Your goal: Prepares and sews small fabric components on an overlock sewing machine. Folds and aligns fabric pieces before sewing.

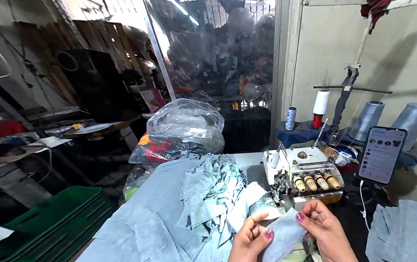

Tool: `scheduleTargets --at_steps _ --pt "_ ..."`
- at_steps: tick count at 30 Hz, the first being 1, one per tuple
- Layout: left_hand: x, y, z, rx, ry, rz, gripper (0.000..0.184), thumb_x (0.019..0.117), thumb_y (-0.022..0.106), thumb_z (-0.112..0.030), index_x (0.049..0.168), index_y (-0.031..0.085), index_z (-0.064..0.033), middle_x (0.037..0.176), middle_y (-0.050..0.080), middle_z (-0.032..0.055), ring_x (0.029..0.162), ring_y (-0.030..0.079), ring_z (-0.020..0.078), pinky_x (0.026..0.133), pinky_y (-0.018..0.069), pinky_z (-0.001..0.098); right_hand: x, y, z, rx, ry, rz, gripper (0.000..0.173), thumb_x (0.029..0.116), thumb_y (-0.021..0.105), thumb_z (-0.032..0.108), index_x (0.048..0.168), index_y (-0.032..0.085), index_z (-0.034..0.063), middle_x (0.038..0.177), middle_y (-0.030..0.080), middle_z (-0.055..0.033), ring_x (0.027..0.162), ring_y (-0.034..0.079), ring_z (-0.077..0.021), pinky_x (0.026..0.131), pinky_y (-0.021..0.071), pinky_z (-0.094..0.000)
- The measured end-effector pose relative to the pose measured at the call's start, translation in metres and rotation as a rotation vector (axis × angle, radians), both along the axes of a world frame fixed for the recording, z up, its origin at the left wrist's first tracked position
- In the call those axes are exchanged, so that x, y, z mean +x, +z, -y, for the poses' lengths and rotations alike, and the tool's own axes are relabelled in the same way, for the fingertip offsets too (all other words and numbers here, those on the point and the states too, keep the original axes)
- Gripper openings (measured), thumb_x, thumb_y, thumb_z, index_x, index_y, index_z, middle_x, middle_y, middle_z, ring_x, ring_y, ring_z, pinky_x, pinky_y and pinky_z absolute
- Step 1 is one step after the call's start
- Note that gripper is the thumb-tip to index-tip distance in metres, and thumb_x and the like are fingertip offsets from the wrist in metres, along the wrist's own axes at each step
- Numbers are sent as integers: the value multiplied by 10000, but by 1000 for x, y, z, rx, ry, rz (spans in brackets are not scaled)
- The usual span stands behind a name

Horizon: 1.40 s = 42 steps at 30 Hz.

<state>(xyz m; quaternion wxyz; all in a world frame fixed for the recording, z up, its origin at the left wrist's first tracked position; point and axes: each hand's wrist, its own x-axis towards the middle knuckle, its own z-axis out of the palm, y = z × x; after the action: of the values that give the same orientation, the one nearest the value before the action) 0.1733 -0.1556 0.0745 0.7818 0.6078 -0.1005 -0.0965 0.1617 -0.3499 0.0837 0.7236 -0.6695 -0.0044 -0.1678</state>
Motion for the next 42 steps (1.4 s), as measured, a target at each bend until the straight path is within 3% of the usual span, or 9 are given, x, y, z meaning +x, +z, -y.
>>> scheduleTargets --at_steps 4,9,18,23,26,30,33,37,42 --pt "44 -1 -1 549 149 160 367 917 695 -157 1262 635 -49 740 619 -48 646 571 52 647 499 252 23 -37 -10 -94 -220 -66 101 871 656 14 966 624 20 795 644 -2 633 597 -29 541 486 -187" --pt "72 11 -6 1035 194 360 305 969 641 -275 1138 719 -33 856 703 106 796 679 263 768 544 485 43 -42 -24 -185 -353 -31 118 877 640 23 993 639 0 758 640 -14 569 591 -28 506 507 -198" --pt "93 -3 -14 1058 260 489 318 916 648 -275 1123 716 -44 892 708 120 810 688 282 753 554 493 61 -48 -38 -457 -539 65 118 851 627 48 952 676 11 685 642 -13 549 573 -22 529 487 -197" --pt "107 3 -14 1055 254 385 288 1004 571 -254 1121 709 -30 950 698 130 902 674 269 851 535 473 53 -47 -30 -549 -541 68 178 914 587 80 1044 672 -7 659 643 -37 525 624 -114 494 537 -315" --pt "115 4 -17 1007 239 346 274 1030 539 -202 1151 707 -24 994 706 137 952 673 257 900 527 450 32 -39 -33 -556 -544 146 188 922 588 87 1055 664 -21 698 649 -35 528 601 -79 485 521 -270" --pt "100 6 -47 916 278 385 296 1002 619 -149 1246 661 13 1143 690 179 995 683 288 916 547 493 -7 -43 -56 -599 -207 479 112 988 556 99 969 642 28 791 661 -65 694 620 -41 666 532 -158" --pt "64 23 -111 821 383 331 367 1016 624 -190 1357 604 -56 1323 638 131 1008 690 240 857 575 457 -25 -61 -78 -733 197 633 184 997 559 108 957 738 91 775 701 -80 740 666 -178 725 535 -300" --pt "4 21 -205 510 668 253 299 1007 565 -124 1289 621 -40 1215 668 88 988 683 176 830 582 370 -22 -70 -113 -846 444 717 192 1007 565 121 1028 753 149 861 715 -56 820 669 -204 751 525 -341" --pt "-73 -19 -249 304 836 91 269 962 524 -101 1193 634 -16 1038 710 49 823 697 139 703 594 289 -29 -83 -168 -1199 788 898 199 927 626 34 1075 720 130 1048 705 -74 965 670 -275 757 528 -444"
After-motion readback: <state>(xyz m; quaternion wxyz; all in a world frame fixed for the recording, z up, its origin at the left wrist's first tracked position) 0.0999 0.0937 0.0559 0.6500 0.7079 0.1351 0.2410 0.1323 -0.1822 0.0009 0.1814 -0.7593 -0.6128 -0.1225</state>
